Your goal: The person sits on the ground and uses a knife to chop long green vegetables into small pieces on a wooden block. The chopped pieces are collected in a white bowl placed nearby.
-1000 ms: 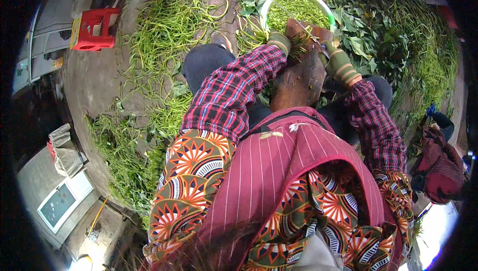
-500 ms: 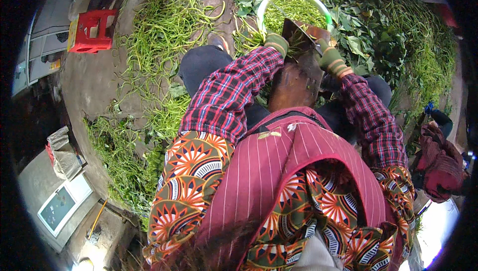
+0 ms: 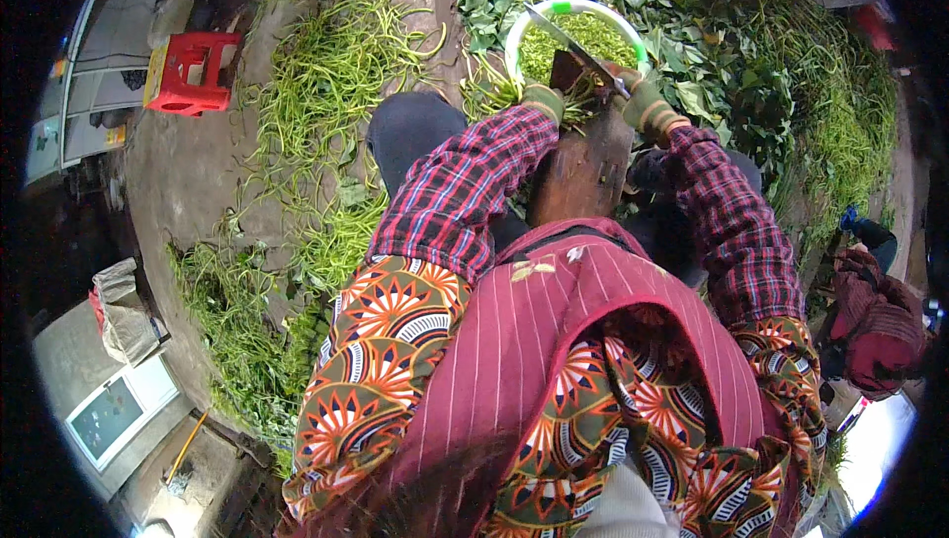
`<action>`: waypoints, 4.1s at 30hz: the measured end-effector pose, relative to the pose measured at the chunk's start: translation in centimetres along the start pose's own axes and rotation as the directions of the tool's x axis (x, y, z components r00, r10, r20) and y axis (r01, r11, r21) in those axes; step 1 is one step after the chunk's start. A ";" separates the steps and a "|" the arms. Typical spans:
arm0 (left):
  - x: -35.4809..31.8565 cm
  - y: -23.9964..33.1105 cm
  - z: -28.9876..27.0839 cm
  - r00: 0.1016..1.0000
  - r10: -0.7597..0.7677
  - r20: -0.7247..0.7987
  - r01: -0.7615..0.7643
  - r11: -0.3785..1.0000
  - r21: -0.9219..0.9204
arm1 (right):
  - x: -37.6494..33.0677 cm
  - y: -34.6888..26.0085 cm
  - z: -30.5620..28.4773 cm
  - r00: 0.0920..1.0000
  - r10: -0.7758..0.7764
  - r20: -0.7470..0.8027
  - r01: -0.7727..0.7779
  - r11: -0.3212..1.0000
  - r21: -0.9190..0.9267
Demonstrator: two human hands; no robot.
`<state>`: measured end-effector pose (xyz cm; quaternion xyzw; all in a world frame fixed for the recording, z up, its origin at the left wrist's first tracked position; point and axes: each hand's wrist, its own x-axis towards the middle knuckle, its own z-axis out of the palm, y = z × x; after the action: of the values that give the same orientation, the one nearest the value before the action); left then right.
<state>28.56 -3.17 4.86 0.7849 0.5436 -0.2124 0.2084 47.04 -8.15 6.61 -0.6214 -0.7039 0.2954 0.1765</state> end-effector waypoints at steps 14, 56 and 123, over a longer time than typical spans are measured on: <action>-0.5 -1.0 1.8 0.959 0.276 0.062 -0.278 0.874 0.398 | -4.4 -5.2 -2.5 0.982 0.103 0.157 -0.087 0.991 -0.105; 2.5 -3.5 6.8 0.942 0.295 0.159 -0.335 0.855 0.396 | -1.6 -3.2 0.6 0.974 0.172 0.150 -0.158 0.982 -0.099; 1.4 0.1 5.0 0.935 0.271 0.229 -0.342 0.861 0.376 | -3.4 -7.0 0.2 0.923 0.317 0.218 -0.254 0.928 -0.273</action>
<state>28.62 -4.92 -0.05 0.8668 0.3351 -0.3509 0.1155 42.10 -11.91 11.34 -0.6906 -0.6526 0.3094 -0.0381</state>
